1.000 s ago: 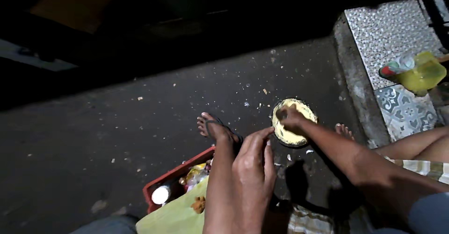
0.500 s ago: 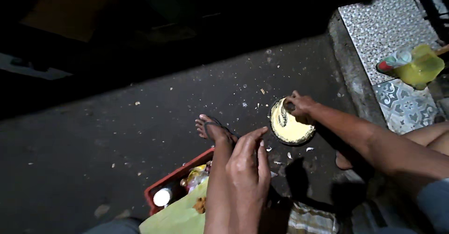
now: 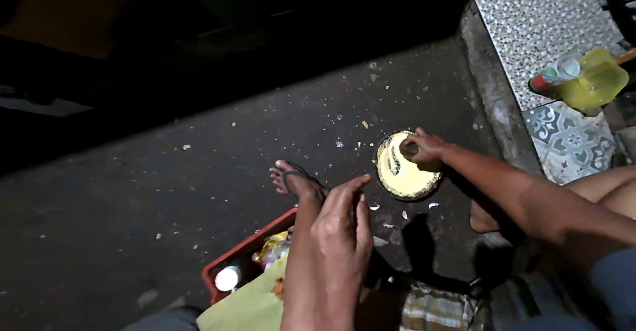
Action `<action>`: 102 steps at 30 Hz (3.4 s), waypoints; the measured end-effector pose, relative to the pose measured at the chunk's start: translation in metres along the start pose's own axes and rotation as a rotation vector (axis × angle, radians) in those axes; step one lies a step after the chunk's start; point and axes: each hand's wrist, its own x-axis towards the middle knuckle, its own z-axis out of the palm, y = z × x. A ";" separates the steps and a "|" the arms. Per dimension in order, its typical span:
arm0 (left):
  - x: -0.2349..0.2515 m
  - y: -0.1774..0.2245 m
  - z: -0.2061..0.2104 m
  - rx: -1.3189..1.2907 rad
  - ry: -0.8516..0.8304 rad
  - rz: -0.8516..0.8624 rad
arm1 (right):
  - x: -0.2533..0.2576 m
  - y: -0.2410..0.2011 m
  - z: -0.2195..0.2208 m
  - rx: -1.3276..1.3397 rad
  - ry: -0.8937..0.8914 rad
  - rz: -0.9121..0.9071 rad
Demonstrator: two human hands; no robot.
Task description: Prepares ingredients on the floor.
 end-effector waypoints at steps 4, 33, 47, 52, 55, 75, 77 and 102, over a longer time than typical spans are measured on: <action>0.000 0.002 -0.004 -0.013 0.018 -0.004 | -0.027 0.030 0.000 -0.009 0.019 0.040; -0.007 0.008 -0.009 0.011 0.048 0.014 | -0.075 0.027 0.090 0.508 0.076 0.229; -0.010 0.005 -0.014 -0.014 0.068 0.000 | -0.080 -0.006 0.104 0.123 -0.086 0.069; -0.007 0.006 -0.013 0.001 0.037 -0.007 | -0.044 -0.035 0.102 -0.142 -0.005 -0.023; -0.004 0.004 -0.013 0.010 0.049 -0.011 | -0.017 -0.045 0.088 -0.081 0.063 -0.020; -0.006 0.008 -0.008 -0.050 0.060 -0.039 | 0.010 -0.010 0.034 0.920 0.314 0.223; -0.005 0.008 -0.009 -0.070 0.060 -0.032 | 0.007 -0.024 0.041 0.507 0.156 0.156; -0.007 -0.002 -0.015 -0.029 0.099 -0.016 | -0.027 -0.038 0.060 0.074 0.011 0.182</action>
